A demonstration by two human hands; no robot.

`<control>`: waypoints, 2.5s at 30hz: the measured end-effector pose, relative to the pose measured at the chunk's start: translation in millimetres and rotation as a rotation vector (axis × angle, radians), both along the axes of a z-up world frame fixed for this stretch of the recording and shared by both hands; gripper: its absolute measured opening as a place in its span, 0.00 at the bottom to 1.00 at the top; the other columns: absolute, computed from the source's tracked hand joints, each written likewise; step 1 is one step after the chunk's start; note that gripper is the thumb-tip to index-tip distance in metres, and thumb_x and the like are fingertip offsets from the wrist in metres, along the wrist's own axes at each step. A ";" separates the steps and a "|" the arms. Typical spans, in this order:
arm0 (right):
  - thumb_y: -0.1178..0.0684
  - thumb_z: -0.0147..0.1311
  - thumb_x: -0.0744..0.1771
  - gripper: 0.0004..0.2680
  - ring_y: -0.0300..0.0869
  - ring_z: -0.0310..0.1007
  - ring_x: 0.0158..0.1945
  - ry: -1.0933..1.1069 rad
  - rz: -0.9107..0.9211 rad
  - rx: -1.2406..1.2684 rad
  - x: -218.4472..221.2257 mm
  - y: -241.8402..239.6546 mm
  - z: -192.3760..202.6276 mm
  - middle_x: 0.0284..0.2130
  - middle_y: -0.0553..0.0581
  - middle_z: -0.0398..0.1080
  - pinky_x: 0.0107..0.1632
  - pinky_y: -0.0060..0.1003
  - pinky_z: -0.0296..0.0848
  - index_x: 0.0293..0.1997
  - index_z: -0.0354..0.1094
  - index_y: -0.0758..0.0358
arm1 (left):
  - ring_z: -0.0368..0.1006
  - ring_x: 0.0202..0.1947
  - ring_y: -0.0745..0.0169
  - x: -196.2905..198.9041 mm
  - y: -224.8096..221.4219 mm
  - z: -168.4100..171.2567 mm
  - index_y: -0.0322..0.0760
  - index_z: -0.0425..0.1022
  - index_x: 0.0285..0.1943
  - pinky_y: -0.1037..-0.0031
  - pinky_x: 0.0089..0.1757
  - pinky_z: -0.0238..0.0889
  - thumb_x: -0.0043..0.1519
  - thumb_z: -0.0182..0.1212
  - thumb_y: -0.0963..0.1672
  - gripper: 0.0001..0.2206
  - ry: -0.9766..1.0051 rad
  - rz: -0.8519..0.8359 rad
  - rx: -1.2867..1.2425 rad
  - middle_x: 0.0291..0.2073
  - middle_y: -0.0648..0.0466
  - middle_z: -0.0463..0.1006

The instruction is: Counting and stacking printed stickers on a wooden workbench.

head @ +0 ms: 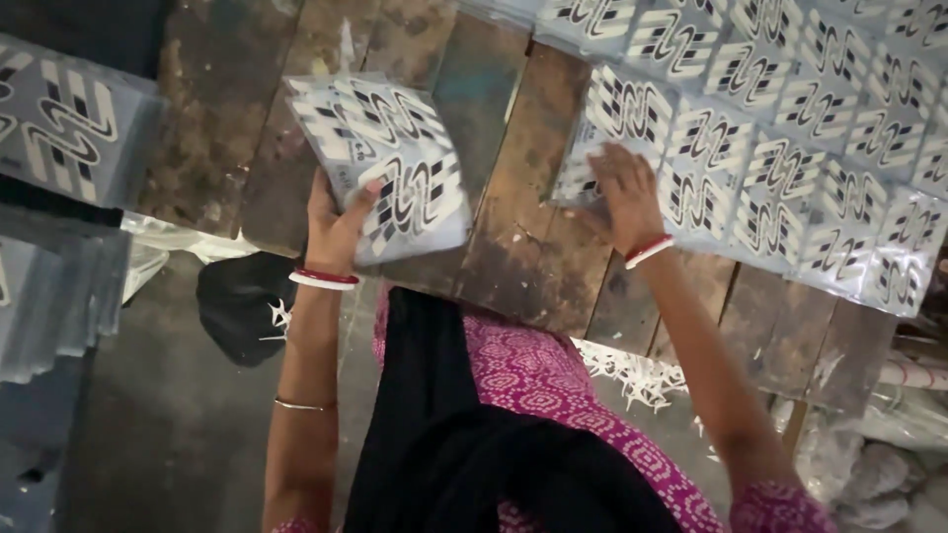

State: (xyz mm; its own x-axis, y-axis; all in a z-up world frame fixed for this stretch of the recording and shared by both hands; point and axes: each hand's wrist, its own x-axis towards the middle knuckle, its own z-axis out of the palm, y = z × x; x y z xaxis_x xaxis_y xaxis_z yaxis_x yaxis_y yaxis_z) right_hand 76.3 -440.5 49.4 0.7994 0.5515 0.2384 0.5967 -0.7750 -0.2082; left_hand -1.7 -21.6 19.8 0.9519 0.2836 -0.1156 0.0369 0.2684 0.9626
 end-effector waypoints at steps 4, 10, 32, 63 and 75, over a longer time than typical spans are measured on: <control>0.44 0.64 0.65 0.24 0.61 0.57 0.72 -0.076 0.139 -0.066 -0.5 -6.3 -19.7 0.68 0.68 0.59 0.71 0.57 0.59 0.67 0.64 0.61 | 0.74 0.53 0.64 1.5 -39.3 36.3 0.29 0.62 0.70 0.74 0.54 0.68 0.63 0.70 0.41 0.28 -0.065 -0.027 -0.164 0.56 0.50 0.77; 0.57 0.56 0.66 0.14 0.59 0.62 0.71 -0.281 0.363 -0.166 -7.1 -6.9 -23.4 0.69 0.67 0.59 0.68 0.51 0.70 0.58 0.70 0.58 | 0.73 0.55 0.63 -7.0 -85.0 26.8 0.28 0.63 0.71 0.72 0.56 0.66 0.62 0.69 0.40 0.28 -0.025 -0.163 -0.295 0.57 0.51 0.77; 0.53 0.48 0.67 0.19 0.59 0.73 0.57 -0.215 0.237 -0.032 -101.8 126.8 23.6 0.59 0.73 0.66 0.56 0.47 0.74 0.68 0.62 0.55 | 0.76 0.52 0.58 -11.1 -70.8 -67.4 0.27 0.69 0.68 0.69 0.53 0.68 0.60 0.59 0.58 0.36 0.327 -0.244 -0.460 0.56 0.48 0.79; 0.58 0.53 0.67 0.26 0.52 0.67 0.70 -0.215 -0.293 -0.182 -47.9 -152.3 -66.2 0.69 0.61 0.64 0.66 0.48 0.73 0.77 0.54 0.56 | 0.75 0.50 0.61 26.7 -173.8 -66.7 0.25 0.72 0.63 0.70 0.51 0.68 0.61 0.70 0.43 0.23 0.157 -0.485 0.171 0.52 0.49 0.80; 0.67 0.50 0.65 0.20 0.56 0.76 0.39 -0.222 -0.555 0.347 -52.1 -63.5 193.1 0.45 0.64 0.77 0.41 0.48 0.75 0.63 0.71 0.57 | 0.70 0.60 0.56 33.2 -165.3 -64.6 0.29 0.61 0.74 0.66 0.60 0.62 0.65 0.53 0.58 0.36 0.316 -0.576 -0.257 0.63 0.49 0.72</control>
